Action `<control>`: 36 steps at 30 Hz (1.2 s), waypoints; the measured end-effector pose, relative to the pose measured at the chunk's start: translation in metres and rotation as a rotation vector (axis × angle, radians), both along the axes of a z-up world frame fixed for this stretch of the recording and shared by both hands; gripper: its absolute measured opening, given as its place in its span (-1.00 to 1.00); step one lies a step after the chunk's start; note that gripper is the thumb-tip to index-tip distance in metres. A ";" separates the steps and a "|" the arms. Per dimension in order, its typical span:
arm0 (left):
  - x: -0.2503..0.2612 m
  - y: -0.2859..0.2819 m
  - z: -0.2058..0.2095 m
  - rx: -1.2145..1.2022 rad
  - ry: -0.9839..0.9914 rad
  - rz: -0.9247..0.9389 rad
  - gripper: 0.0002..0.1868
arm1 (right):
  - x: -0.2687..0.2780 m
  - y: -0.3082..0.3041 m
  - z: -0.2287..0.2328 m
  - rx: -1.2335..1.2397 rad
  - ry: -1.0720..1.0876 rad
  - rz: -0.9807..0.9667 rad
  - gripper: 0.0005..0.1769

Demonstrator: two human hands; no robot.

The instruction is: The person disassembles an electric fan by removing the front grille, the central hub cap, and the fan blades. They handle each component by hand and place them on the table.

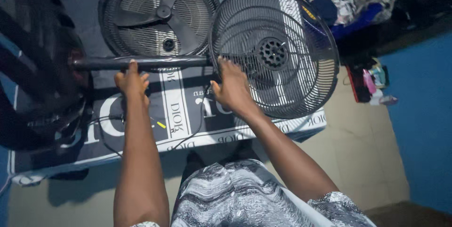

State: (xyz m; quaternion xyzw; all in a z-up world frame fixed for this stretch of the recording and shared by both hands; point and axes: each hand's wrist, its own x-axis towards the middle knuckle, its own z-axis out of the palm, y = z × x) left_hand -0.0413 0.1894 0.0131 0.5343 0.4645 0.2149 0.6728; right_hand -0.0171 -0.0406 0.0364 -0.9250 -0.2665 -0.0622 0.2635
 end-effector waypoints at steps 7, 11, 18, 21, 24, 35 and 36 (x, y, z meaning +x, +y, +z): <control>0.009 0.010 -0.033 -0.137 -0.136 -0.056 -0.55 | -0.012 -0.005 -0.002 0.085 0.128 0.002 -0.51; 0.013 0.018 -0.050 -0.140 -0.122 -0.001 -0.54 | -0.009 -0.005 0.007 0.091 0.224 -0.009 -0.56; 0.019 0.014 -0.050 -0.207 -0.229 0.004 -0.51 | -0.003 0.001 0.011 0.066 0.234 -0.004 -0.54; 0.016 0.007 -0.041 -0.210 -0.276 0.018 -0.39 | -0.003 -0.002 0.011 0.035 0.290 -0.012 -0.53; 0.019 0.006 -0.031 -0.221 -0.279 0.010 -0.34 | -0.003 -0.003 0.012 0.062 0.262 0.007 -0.53; 0.035 -0.001 0.003 -0.107 -0.230 0.033 -0.45 | 0.007 -0.010 -0.001 0.101 0.130 0.044 -0.46; 0.037 -0.004 0.005 -0.106 -0.223 0.040 -0.45 | 0.008 -0.011 -0.002 0.093 0.126 0.037 -0.46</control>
